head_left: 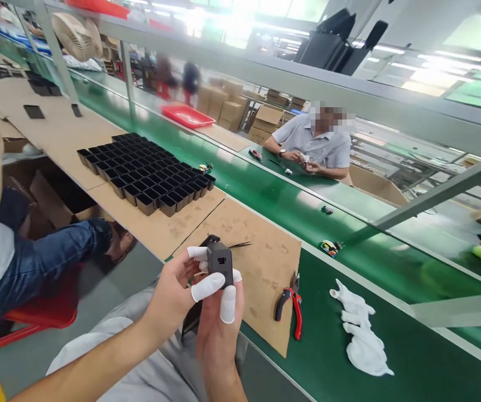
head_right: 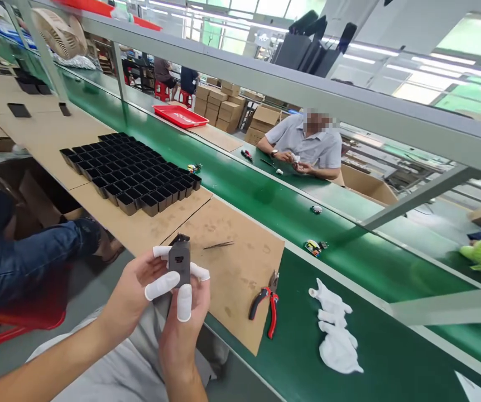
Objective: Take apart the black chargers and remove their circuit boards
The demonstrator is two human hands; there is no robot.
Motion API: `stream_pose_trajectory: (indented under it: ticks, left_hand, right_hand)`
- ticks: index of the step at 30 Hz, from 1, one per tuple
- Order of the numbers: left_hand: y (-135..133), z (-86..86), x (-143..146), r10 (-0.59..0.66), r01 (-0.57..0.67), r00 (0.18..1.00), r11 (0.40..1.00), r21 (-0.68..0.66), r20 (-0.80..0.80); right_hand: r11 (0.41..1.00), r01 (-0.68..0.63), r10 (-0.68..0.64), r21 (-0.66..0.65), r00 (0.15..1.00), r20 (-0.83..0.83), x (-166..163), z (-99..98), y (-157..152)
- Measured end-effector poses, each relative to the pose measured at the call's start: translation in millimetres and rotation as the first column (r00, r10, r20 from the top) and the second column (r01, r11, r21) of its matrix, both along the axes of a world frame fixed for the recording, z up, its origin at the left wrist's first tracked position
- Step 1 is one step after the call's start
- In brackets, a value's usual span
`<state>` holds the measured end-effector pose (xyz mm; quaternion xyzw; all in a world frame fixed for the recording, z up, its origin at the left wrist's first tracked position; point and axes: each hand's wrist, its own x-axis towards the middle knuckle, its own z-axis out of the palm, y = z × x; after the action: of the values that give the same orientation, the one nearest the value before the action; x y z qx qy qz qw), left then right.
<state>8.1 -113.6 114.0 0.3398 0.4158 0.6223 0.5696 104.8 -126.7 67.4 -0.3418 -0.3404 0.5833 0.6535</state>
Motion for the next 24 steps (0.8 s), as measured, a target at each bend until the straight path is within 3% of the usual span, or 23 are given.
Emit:
stream_pose_trajectory:
  ticks: [5, 10, 15, 18, 20, 22, 24]
  left_hand:
    - [-12, 2.0, -4, -0.019, 0.021, 0.999, 0.999, -0.038, 0.037]
    - [-12, 0.6, -6, -0.013, 0.019, 0.997, 0.996, -0.082, 0.078]
    - [0, -11.3, -8, -0.033, 0.032, 0.999, 0.993, -0.110, -0.008]
    - [15, -24.4, -11, -0.012, 0.005, 0.999, 0.990, -0.138, -0.052]
    - [27, -31.1, -14, -0.037, 0.032, 0.999, 0.987, -0.157, -0.030]
    - [41, -34.3, -20, -0.082, 0.083, 0.997, 0.979, -0.184, 0.018]
    - [55, -34.2, -26, -0.126, 0.139, 0.989, 0.966, -0.219, 0.073]
  right_hand:
    - [0.986, 0.069, -0.101, 0.150, 0.971, 0.215, 11, -5.1, -3]
    - [0.972, 0.064, -0.157, 0.225, 0.891, 0.425, 20, -4.1, 2]
    - [0.956, 0.067, -0.203, 0.284, 0.852, 0.482, 23, -14.9, 17]
    - [0.885, 0.157, -0.404, 0.438, 0.725, 0.558, 27, -25.3, 29]
    - [0.842, 0.144, -0.483, 0.520, 0.631, 0.607, 33, -29.4, 37]
    - [0.855, 0.120, -0.457, 0.505, 0.636, 0.622, 42, -30.3, 45]
    - [0.908, 0.120, -0.360, 0.401, 0.712, 0.602, 51, -29.6, 52]
